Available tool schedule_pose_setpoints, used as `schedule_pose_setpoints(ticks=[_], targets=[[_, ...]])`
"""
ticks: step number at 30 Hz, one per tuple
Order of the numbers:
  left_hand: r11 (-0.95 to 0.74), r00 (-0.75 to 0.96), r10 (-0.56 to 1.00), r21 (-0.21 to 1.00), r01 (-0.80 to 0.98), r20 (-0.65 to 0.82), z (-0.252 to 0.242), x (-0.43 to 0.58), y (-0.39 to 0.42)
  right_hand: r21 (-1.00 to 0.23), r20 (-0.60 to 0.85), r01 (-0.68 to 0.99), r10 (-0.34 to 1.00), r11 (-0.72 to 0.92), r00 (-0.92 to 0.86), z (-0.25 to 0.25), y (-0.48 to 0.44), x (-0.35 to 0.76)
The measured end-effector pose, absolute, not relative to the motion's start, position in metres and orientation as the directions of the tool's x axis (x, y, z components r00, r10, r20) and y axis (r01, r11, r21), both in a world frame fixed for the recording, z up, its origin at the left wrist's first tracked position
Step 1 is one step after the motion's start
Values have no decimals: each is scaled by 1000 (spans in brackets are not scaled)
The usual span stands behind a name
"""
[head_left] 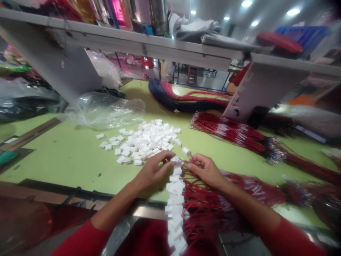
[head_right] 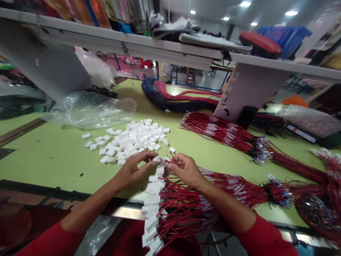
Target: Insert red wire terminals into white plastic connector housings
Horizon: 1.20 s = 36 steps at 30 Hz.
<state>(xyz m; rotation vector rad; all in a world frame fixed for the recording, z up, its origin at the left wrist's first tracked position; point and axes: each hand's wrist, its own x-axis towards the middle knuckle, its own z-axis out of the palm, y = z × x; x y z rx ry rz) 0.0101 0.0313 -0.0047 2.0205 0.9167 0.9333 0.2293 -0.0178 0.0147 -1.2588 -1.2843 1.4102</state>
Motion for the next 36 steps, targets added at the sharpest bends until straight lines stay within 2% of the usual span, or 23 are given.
schedule_pose_setpoints(ticks=[5, 13, 20, 28, 32, 36], targets=[[-404, 452, 845, 895, 190, 285, -4, 13, 26, -986, -167, 24, 978, -165, -125, 17, -17, 230], [-322, 455, 858, 940, 115, 239, -8, 13, 23, -988, -150, -3, 979, -152, -140, 17, -18, 230], [-243, 491, 853, 968, 70, 178, -11, 15, 21, -988, -74, 144, 990, -56, -118, 14, -18, 234], [-167, 560, 822, 984, 63, 103, -8, 9, 23, -942, 101, 314, 992, 121, -78, 11, -21, 233], [-89, 562, 826, 994, 70, 35, -12, 8, 23, -924, 146, 339, 983, 175, -111, 9, -22, 233], [-80, 561, 827, 996, 51, 38, -16, 10, 23, -931, 140, 312, 975, 189, -175, 8, -23, 235]])
